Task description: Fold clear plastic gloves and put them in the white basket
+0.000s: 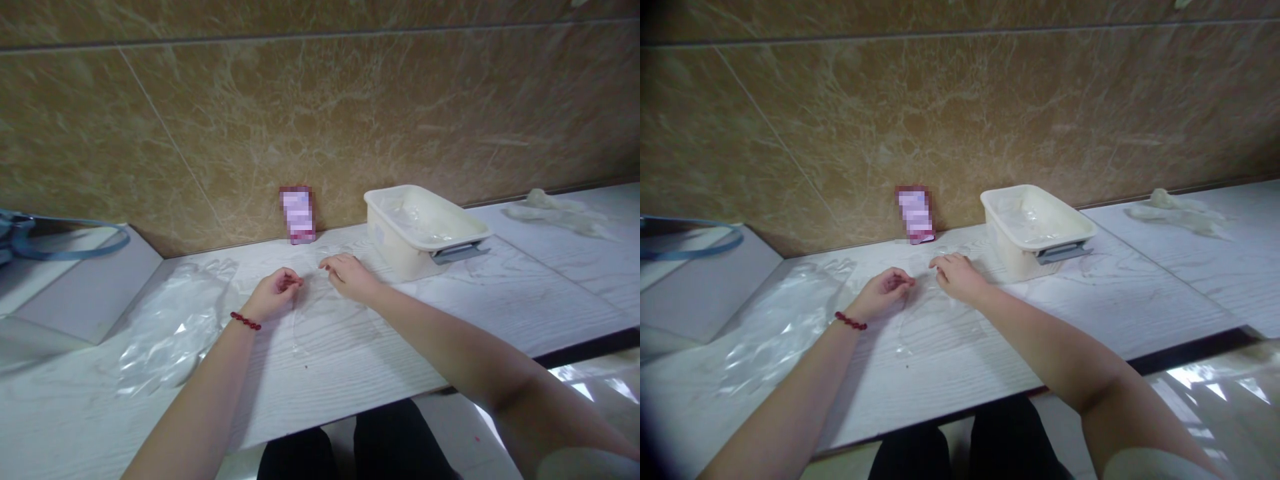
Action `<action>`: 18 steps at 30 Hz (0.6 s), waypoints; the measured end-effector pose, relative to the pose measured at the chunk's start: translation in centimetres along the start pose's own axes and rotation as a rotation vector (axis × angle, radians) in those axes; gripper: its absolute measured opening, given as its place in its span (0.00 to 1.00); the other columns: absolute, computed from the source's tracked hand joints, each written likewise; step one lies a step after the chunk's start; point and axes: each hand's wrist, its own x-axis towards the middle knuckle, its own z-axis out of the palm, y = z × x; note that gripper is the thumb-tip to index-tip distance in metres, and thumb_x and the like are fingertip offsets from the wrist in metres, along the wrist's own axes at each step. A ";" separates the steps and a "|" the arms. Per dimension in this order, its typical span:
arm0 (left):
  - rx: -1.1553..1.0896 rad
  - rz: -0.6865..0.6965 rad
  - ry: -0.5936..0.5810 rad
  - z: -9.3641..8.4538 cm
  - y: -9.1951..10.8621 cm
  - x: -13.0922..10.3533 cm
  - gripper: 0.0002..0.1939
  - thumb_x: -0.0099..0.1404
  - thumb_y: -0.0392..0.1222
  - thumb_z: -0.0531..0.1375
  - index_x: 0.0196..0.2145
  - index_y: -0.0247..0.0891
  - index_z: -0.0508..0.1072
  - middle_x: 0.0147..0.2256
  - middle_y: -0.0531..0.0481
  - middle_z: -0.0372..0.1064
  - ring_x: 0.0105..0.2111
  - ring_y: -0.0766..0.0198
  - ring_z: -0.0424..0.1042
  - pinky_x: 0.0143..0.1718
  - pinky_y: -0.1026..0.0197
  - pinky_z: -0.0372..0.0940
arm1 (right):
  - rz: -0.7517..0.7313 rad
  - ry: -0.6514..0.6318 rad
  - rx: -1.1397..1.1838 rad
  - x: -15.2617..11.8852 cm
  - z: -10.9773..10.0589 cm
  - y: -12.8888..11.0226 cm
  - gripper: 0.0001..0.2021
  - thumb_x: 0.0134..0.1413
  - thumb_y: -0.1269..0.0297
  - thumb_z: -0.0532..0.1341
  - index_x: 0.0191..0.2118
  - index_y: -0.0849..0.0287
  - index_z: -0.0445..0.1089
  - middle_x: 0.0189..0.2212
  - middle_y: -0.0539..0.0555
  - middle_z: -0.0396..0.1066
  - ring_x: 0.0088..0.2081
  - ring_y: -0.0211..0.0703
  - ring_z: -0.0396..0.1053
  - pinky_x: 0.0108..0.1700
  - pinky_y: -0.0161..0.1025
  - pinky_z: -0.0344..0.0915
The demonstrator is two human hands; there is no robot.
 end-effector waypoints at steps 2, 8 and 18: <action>0.236 0.103 -0.025 -0.4 0.1 0.1 0.12 0.50 0.44 0.58 0.34 0.40 0.70 0.39 0.47 0.69 0.42 0.59 0.66 0.48 0.53 0.57 | -0.113 -0.069 -0.011 -0.3 -0.2 -0.5 0.13 0.51 0.70 0.51 0.41 0.58 0.67 0.39 0.54 0.67 0.45 0.42 0.58 0.47 0.42 0.49; 0.665 0.201 -0.171 -0.9 -0.1 0.1 0.17 0.53 0.56 0.54 0.39 0.50 0.73 0.54 0.52 0.55 0.55 0.53 0.50 0.54 0.48 0.43 | -0.180 -0.260 -0.077 -0.6 0.2 -0.5 0.13 0.49 0.71 0.52 0.38 0.54 0.70 0.43 0.53 0.67 0.48 0.43 0.56 0.48 0.47 0.43; 0.866 -0.074 -0.337 -1.5 -0.4 -0.7 0.36 0.46 0.67 0.52 0.52 0.56 0.58 0.61 0.49 0.31 0.58 0.41 0.26 0.52 0.38 0.33 | -0.132 -0.325 -0.093 -0.4 0.2 0.1 0.15 0.46 0.74 0.53 0.38 0.52 0.70 0.42 0.50 0.69 0.47 0.41 0.61 0.48 0.44 0.46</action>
